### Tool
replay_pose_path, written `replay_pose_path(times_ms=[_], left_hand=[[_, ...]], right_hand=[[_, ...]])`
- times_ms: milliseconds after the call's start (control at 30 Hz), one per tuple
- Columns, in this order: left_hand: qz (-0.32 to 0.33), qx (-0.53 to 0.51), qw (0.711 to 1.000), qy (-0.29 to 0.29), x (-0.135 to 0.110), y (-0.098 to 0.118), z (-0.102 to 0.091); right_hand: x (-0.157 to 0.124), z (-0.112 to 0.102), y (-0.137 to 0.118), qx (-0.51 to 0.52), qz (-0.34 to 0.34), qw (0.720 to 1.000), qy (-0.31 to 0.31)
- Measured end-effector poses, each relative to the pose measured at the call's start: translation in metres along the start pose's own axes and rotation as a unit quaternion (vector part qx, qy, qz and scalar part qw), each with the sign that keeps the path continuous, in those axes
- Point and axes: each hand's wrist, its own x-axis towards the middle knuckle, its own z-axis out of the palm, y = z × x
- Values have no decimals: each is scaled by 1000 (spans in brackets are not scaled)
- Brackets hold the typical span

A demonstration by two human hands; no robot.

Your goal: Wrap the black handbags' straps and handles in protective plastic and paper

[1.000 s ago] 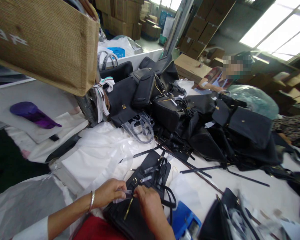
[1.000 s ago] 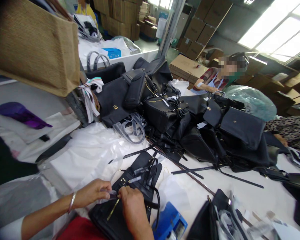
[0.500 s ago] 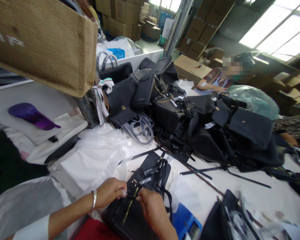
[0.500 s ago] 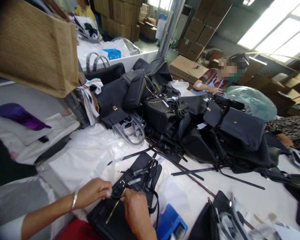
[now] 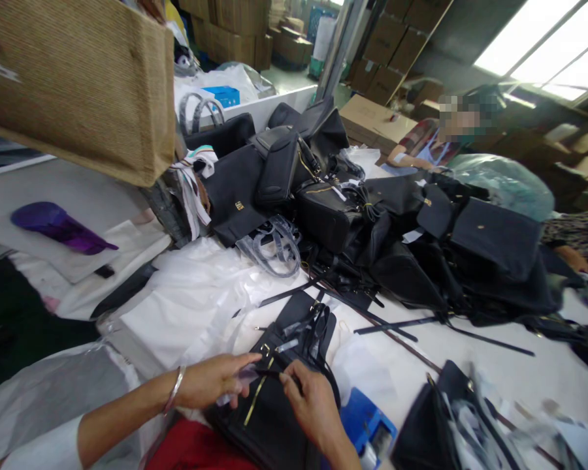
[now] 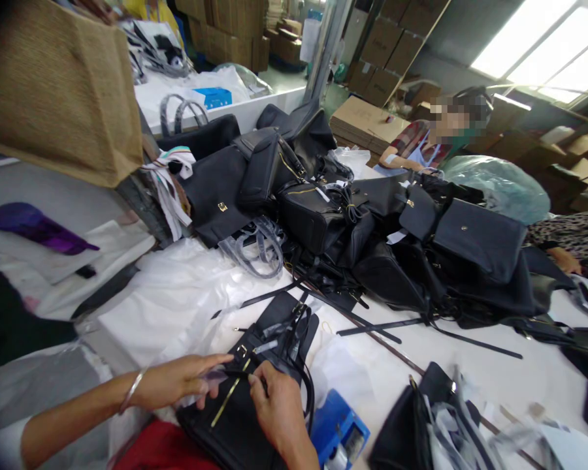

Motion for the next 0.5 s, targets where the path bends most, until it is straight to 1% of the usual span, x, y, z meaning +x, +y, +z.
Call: replay_pose_path(times_ms=[100,233,367,500], left_hand=[[-40,-69,996,24,1,0,-3],[-36,-71,995,52,4,-3,-2],[-30,-73,996,41,3,-1,0],[-50,-132,990,28,1,3,1]], right_hand=[[-2,-1,0,9,-19,1000,-14],[-2,-6,0,-1,-54,998,-37],[0,-17,2,-31,-76,995,-64],[1,-21,0,-71,-81,993,-54]])
